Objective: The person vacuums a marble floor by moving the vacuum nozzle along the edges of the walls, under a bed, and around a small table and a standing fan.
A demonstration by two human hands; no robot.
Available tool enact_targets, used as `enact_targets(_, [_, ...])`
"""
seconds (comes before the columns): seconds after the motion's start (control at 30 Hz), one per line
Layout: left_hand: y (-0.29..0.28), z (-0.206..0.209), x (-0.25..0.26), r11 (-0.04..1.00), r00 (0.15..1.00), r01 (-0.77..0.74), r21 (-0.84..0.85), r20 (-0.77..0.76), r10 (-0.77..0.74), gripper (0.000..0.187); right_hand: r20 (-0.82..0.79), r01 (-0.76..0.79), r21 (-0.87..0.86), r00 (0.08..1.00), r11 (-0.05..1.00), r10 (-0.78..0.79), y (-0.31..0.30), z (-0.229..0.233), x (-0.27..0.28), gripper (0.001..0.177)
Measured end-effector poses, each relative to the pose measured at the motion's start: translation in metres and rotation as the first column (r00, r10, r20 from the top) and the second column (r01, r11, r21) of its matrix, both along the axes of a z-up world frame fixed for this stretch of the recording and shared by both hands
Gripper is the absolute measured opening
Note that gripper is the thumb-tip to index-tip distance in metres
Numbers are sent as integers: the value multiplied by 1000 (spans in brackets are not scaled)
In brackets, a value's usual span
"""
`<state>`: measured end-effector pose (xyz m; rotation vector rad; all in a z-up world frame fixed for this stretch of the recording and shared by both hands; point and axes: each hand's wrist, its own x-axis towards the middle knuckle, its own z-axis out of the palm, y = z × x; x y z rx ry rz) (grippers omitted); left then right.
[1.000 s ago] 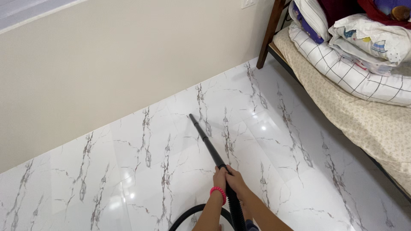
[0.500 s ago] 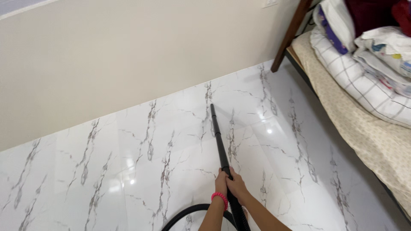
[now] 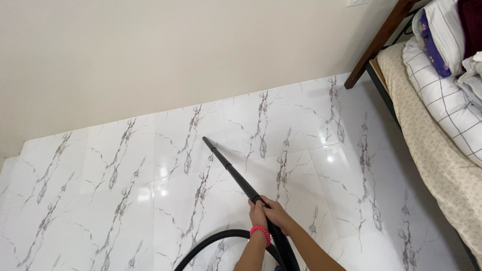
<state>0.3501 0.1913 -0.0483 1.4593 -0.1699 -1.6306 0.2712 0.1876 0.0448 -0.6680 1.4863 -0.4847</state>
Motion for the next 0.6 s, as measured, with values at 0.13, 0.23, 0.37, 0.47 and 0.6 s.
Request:
enact_targets(0.13, [2, 2, -4, 999, 999, 24, 35, -27, -23, 48, -31, 0, 20, 1000, 1000, 1, 5, 5, -4, 62])
enact_targets(0.23, [7, 10, 12, 996, 996, -22, 86, -88, 30, 53, -108, -110, -7, 988, 994, 109, 7, 1, 11, 67])
enact_targets(0.37, [22, 14, 30, 969, 953, -240, 63, -177, 247, 62, -139, -262, -64, 958, 963, 252, 4, 0, 35, 71])
enact_targets(0.47, [26, 5, 41, 946, 926, -322, 43, -192, 324, 67, -110, -319, -58, 944, 946, 312, 4, 8, 51, 67])
enact_targets(0.6, [32, -6, 90, 917, 894, -394, 65, -207, 399, 68, -141, -370, -61, 922, 927, 359, 6, 10, 105, 72])
